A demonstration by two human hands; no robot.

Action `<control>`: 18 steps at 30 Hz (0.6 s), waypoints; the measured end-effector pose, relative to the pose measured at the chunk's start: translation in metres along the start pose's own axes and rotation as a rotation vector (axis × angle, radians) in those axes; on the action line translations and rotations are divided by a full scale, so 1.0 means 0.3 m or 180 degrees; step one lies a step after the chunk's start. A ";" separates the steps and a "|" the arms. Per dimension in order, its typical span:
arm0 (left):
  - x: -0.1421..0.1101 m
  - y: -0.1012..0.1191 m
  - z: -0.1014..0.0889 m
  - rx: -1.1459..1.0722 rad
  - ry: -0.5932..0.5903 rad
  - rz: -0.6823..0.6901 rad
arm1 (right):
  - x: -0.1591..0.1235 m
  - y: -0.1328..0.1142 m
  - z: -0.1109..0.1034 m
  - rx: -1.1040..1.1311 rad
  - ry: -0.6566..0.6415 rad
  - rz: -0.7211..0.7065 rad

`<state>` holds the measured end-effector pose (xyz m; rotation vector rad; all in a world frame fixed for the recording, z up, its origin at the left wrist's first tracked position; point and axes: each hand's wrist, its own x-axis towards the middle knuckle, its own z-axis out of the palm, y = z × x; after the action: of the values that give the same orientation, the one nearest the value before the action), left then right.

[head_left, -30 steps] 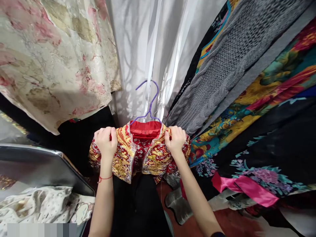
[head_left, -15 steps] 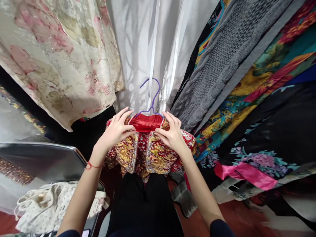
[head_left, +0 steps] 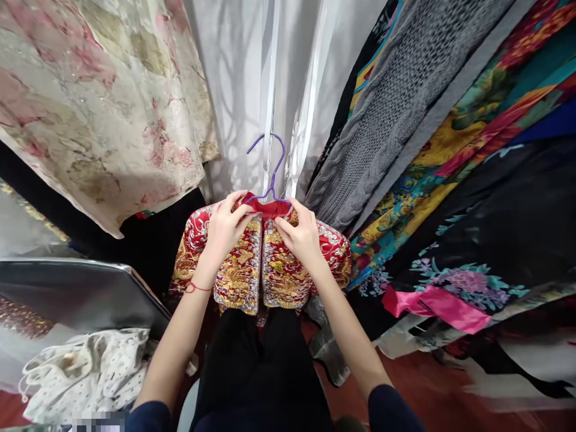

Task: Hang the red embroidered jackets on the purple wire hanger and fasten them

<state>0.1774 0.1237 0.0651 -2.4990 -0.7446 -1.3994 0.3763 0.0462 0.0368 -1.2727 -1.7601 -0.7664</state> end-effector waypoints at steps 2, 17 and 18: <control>-0.021 -0.003 0.014 0.0080 -0.0034 -0.0015 | -0.007 -0.006 -0.001 0.0005 -0.0069 0.0011; -0.818 0.101 0.343 -0.1845 0.1473 -0.5556 | -0.716 -0.391 0.316 0.4494 -0.0341 0.4981; -0.846 0.093 0.367 -0.2052 0.1341 -0.5761 | -0.745 -0.396 0.346 0.4613 -0.0380 0.5204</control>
<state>0.1645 0.0574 -0.2046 -1.0333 -3.0689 -2.6391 0.2716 -0.0056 -0.2106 -1.0675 -0.4173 1.2850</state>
